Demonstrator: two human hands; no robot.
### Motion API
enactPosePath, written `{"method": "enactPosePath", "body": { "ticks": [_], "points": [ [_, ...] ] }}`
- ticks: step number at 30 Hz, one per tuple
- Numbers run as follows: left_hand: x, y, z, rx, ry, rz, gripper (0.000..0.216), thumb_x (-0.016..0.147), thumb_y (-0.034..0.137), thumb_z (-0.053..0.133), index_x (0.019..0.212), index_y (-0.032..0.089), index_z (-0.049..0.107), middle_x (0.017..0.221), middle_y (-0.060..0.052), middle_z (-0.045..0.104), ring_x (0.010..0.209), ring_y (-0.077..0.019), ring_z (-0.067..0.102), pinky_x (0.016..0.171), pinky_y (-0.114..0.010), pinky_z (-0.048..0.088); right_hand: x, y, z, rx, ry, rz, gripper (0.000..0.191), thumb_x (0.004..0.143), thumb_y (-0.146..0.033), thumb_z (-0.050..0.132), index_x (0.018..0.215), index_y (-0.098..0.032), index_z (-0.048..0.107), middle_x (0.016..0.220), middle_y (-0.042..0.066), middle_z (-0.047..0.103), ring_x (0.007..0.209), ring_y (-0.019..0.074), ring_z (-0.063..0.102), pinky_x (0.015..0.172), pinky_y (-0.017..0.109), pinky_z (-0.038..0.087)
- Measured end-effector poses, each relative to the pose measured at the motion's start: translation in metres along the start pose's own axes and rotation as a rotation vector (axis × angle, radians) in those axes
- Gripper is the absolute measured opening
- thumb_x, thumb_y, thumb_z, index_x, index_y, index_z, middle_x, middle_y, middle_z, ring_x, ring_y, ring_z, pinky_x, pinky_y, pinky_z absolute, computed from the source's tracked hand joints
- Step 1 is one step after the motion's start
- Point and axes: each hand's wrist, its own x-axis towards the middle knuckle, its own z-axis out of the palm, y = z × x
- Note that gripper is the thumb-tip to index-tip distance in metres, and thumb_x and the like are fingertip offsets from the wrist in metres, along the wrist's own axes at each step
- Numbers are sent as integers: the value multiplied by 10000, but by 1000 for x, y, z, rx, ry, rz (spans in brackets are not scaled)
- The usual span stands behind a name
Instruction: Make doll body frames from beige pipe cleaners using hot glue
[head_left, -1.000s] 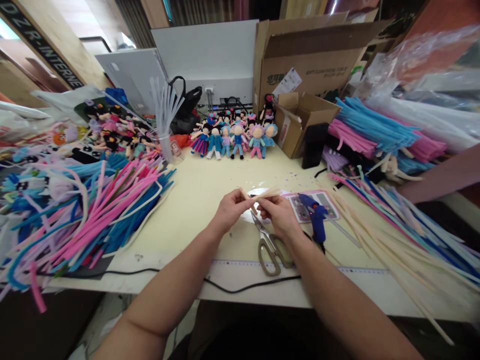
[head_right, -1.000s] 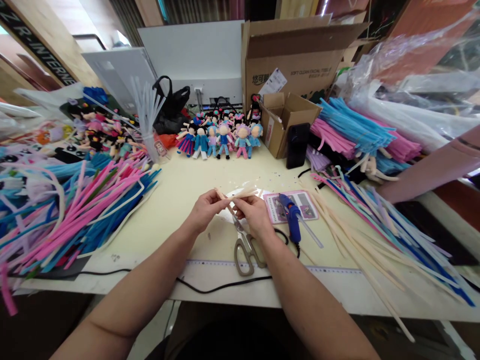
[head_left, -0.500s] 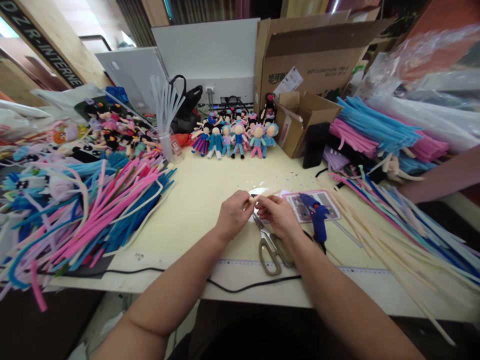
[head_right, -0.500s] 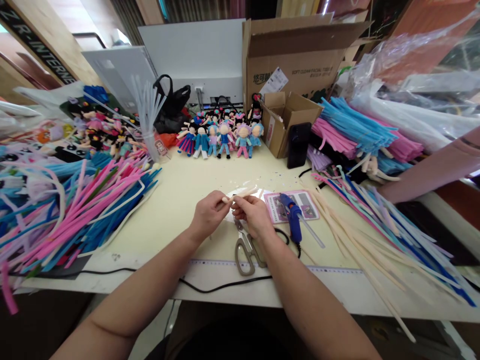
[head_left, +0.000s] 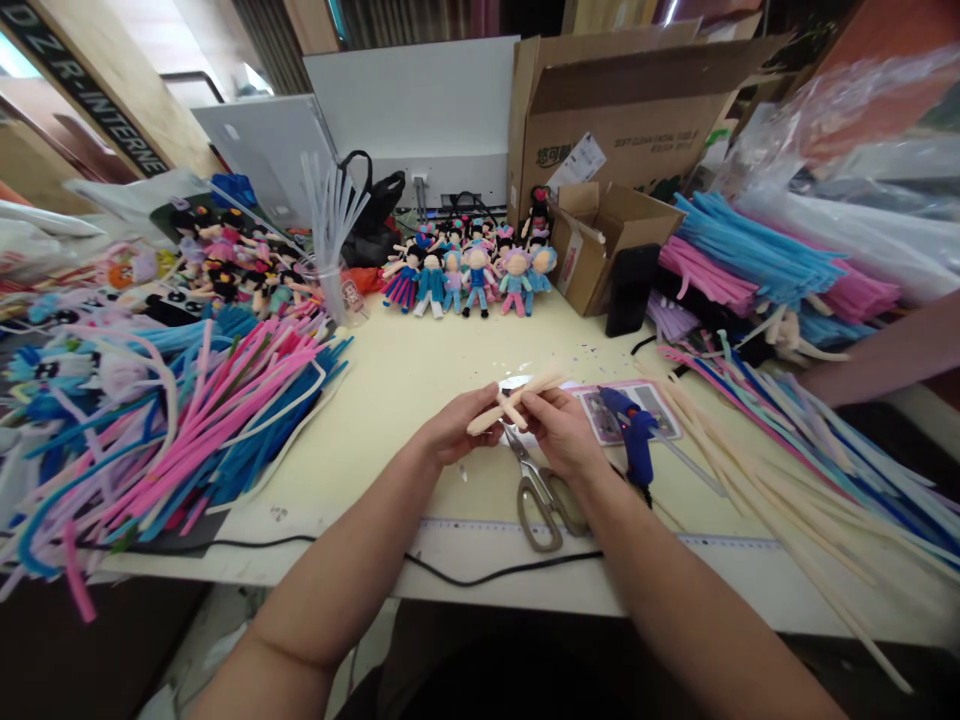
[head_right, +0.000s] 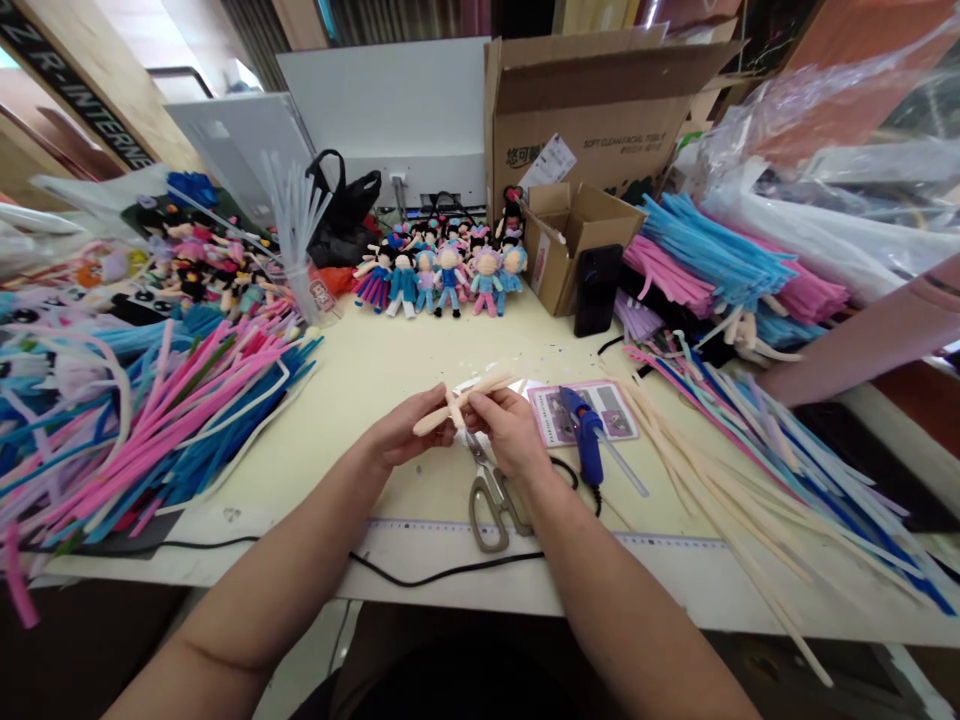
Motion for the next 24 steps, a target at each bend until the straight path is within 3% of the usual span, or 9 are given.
{"method": "enactPosePath", "body": {
  "ticks": [4,8,11,16,24],
  "points": [
    [-1,-2,6,-58,0,52,364,622,396,750,777,138,546,660,1,560,517,-54,486,497,-180,359,0,1,2,-58,23,24,225,624,-354,738,694,-155,661,600,-2,625,500,85,512,503,223,416],
    [-1,-1,7,-60,58,107,372,597,312,774,855,169,548,668,11,577,546,-78,532,509,-192,388,1,1,2,-116,78,48,257,603,-365,750,650,-151,617,543,-18,593,453,74,485,454,209,381],
    [-1,-1,5,-1,70,144,396,613,294,758,952,185,584,681,14,592,522,-69,515,509,-201,391,1,2,0,-154,91,63,277,606,-385,745,626,-158,588,525,-23,579,449,78,487,443,209,373],
    [-2,-1,3,183,127,171,320,624,303,731,883,125,673,652,-12,597,532,-70,488,528,-215,380,2,5,-2,-222,100,80,298,614,-405,736,614,-157,572,495,-34,551,422,67,454,424,207,355],
    [-6,4,7,447,267,183,220,657,323,670,773,137,694,561,-4,567,493,-85,464,478,-216,346,0,6,1,-282,116,112,299,627,-406,720,589,-162,552,478,-39,530,392,56,420,390,200,320]
  ]
}}
